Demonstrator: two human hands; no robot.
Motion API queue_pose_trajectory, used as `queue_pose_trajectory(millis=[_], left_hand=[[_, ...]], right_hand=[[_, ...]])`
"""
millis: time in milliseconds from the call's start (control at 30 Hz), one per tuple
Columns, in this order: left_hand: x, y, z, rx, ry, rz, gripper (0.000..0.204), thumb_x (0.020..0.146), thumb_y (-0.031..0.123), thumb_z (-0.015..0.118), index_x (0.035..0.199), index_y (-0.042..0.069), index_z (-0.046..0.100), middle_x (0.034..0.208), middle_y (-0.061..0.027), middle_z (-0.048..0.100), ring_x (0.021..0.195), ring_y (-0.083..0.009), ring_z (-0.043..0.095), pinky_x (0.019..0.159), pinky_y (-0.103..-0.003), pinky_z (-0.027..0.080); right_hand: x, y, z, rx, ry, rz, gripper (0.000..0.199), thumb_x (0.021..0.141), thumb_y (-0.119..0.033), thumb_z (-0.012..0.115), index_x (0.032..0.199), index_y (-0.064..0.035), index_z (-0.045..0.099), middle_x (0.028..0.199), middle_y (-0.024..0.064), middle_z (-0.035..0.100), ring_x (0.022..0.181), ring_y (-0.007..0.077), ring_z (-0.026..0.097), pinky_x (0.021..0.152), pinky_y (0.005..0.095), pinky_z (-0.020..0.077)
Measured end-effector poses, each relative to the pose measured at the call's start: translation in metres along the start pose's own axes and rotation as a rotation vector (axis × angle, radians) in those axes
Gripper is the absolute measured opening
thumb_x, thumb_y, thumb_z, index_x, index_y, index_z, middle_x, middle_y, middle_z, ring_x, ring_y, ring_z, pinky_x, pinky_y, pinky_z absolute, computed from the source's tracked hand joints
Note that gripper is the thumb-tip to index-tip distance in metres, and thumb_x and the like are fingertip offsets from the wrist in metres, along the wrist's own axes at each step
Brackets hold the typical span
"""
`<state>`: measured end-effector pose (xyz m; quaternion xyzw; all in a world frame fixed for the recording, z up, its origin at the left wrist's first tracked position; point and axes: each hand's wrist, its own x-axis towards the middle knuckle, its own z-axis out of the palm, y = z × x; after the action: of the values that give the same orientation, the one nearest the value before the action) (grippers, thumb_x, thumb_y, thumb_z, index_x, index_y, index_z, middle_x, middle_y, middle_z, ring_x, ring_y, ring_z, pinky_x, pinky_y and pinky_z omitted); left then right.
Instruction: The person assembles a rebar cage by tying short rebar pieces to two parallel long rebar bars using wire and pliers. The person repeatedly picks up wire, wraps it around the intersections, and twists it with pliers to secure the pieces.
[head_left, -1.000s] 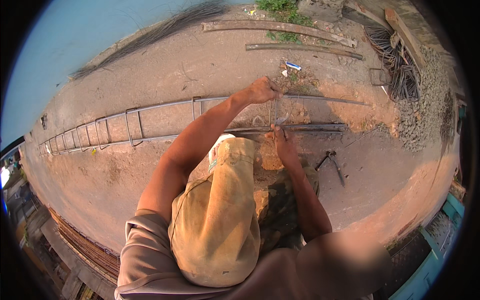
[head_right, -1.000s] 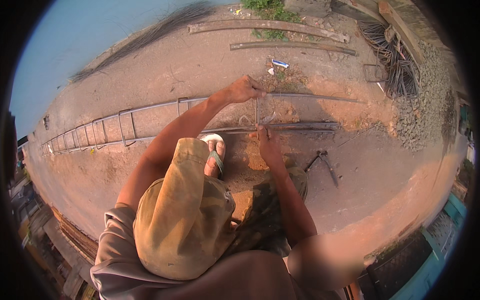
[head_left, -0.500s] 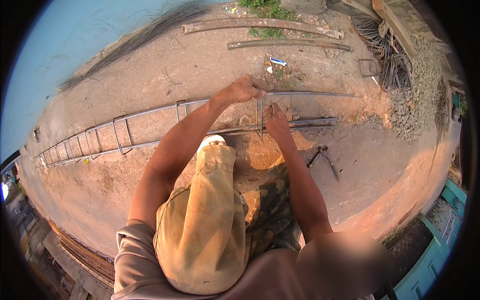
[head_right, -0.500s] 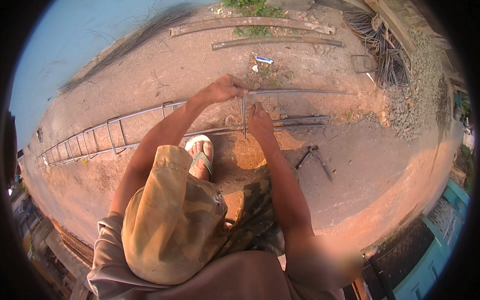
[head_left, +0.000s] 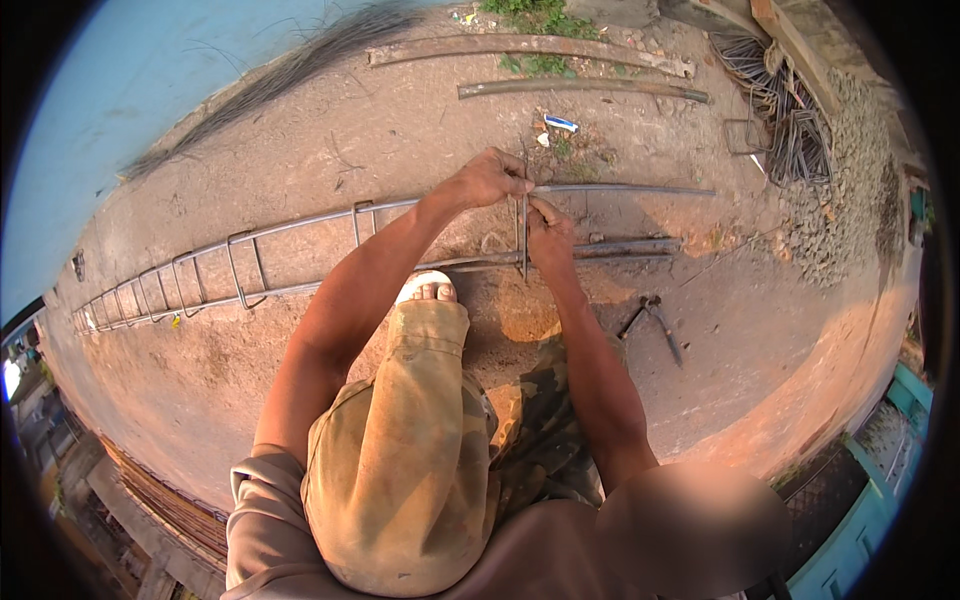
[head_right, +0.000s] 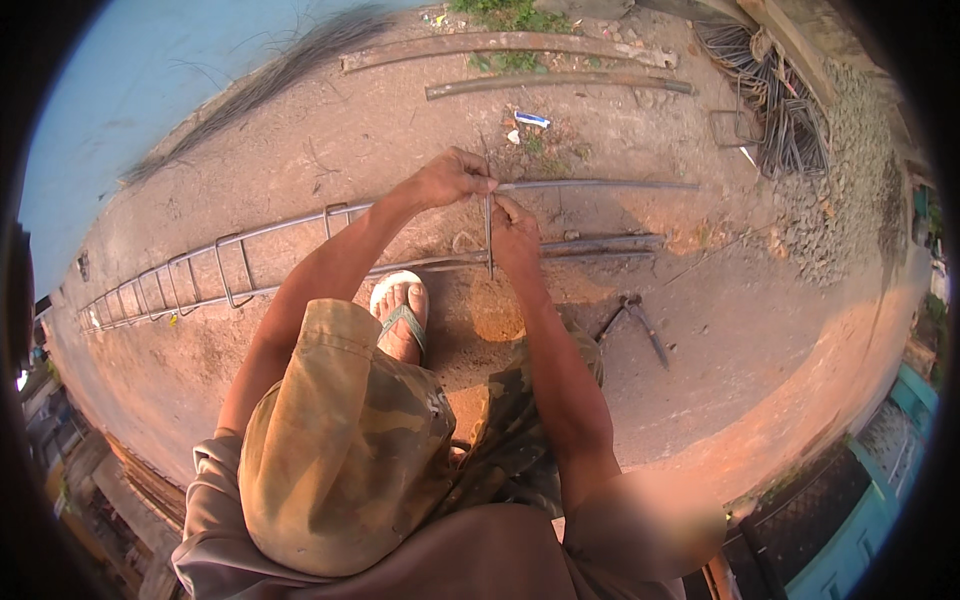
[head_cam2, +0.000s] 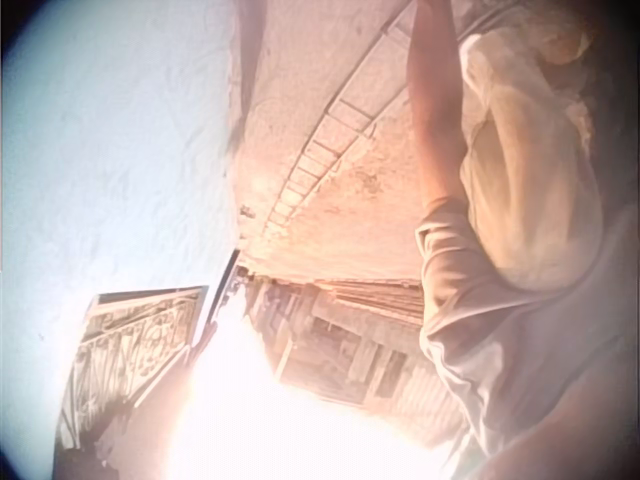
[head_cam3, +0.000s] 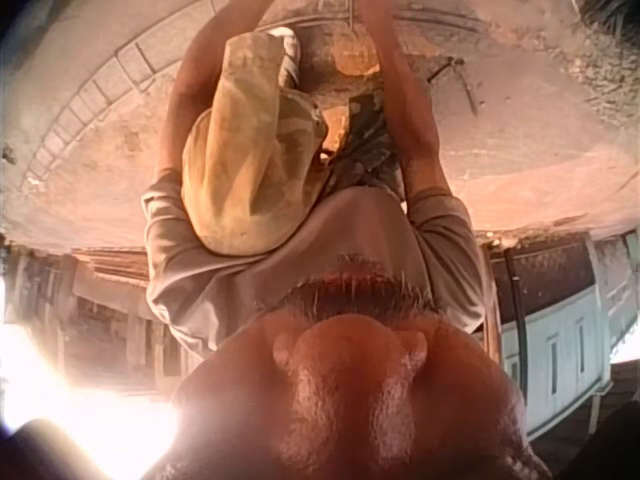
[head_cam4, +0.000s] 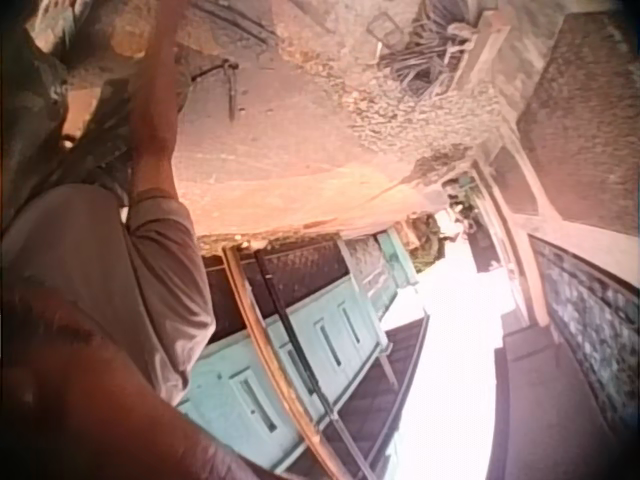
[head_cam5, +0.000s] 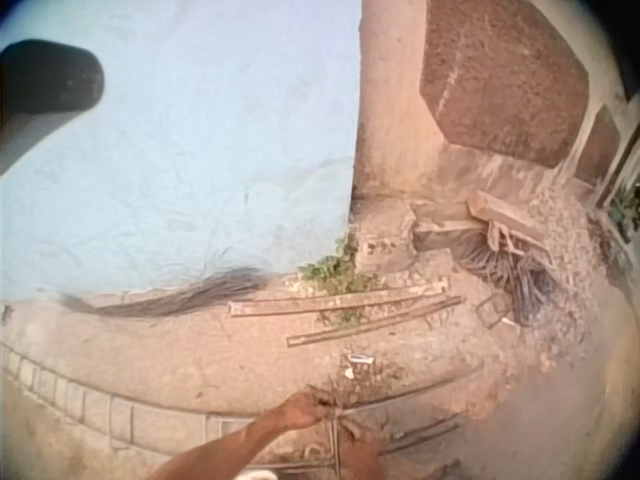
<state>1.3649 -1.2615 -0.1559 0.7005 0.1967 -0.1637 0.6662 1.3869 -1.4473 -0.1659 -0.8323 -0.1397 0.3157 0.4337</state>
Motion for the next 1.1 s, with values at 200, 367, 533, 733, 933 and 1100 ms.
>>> queue_pose_trajectory(millis=[200, 367, 533, 733, 933, 1100], left_hand=[[-0.005, -0.003, 0.003, 0.059, 0.062, 0.078, 0.018, 0.087, 0.016, 0.071, 0.080, 0.000, 0.068, 0.066, -0.0035, 0.060, 0.057, -0.0092, 0.052, 0.053, -0.027, 0.042], [-0.010, 0.014, -0.006, -0.113, -0.012, -0.105, 0.026, 0.091, 0.027, 0.065, 0.089, 0.002, 0.069, 0.072, -0.0038, 0.061, 0.060, -0.0101, 0.051, 0.054, -0.025, 0.039], [-0.005, 0.010, -0.019, -0.356, -0.154, -0.240, 0.035, 0.092, 0.035, 0.061, 0.101, 0.001, 0.067, 0.076, -0.0039, 0.062, 0.063, -0.0117, 0.052, 0.053, -0.026, 0.038], [0.004, 0.016, -0.024, -0.237, -0.292, -0.253, 0.030, 0.085, 0.021, 0.073, 0.103, 0.000, 0.062, 0.079, -0.0049, 0.062, 0.066, -0.0121, 0.054, 0.053, -0.025, 0.039], [0.014, 0.015, -0.035, -0.166, -0.494, -0.302, 0.041, 0.076, 0.017, 0.080, 0.106, -0.001, 0.058, 0.082, -0.0048, 0.061, 0.069, -0.0122, 0.055, 0.054, -0.024, 0.042], [0.026, 0.003, -0.039, -0.089, -0.578, -0.294, 0.045, 0.072, 0.018, 0.083, 0.104, -0.001, 0.059, 0.083, -0.0055, 0.061, 0.068, -0.0129, 0.056, 0.054, -0.025, 0.043]], right_hand=[[-0.016, -0.017, 0.001, 0.064, -0.029, -0.047, 0.039, 0.101, -0.028, 0.047, 0.132, -0.0056, 0.056, 0.103, 0.0243, 0.066, 0.095, 0.0350, 0.065, 0.082, 0.0406, 0.0492], [-0.017, -0.012, 0.005, -0.018, 0.017, -0.142, 0.043, 0.101, -0.028, 0.047, 0.131, 0.0019, 0.054, 0.116, 0.0291, 0.061, 0.114, 0.0427, 0.058, 0.093, 0.0451, 0.0469], [-0.013, -0.003, 0.007, -0.020, 0.023, -0.166, 0.040, 0.101, -0.025, 0.046, 0.124, 0.0048, 0.056, 0.118, 0.0299, 0.059, 0.111, 0.0452, 0.057, 0.092, 0.0456, 0.0468], [-0.010, 0.004, 0.004, -0.056, -0.001, -0.230, 0.037, 0.100, -0.024, 0.046, 0.123, 0.0042, 0.055, 0.112, 0.0292, 0.058, 0.104, 0.0467, 0.056, 0.087, 0.0488, 0.0465], [-0.008, -0.002, -0.006, -0.085, -0.069, -0.241, 0.034, 0.099, -0.024, 0.047, 0.119, 0.0019, 0.057, 0.108, 0.0238, 0.060, 0.098, 0.0440, 0.059, 0.083, 0.0484, 0.0478], [-0.002, 0.005, -0.008, -0.068, -0.055, -0.324, 0.033, 0.098, -0.024, 0.050, 0.117, 0.0011, 0.059, 0.106, 0.0203, 0.063, 0.095, 0.0407, 0.062, 0.081, 0.0457, 0.0493]])
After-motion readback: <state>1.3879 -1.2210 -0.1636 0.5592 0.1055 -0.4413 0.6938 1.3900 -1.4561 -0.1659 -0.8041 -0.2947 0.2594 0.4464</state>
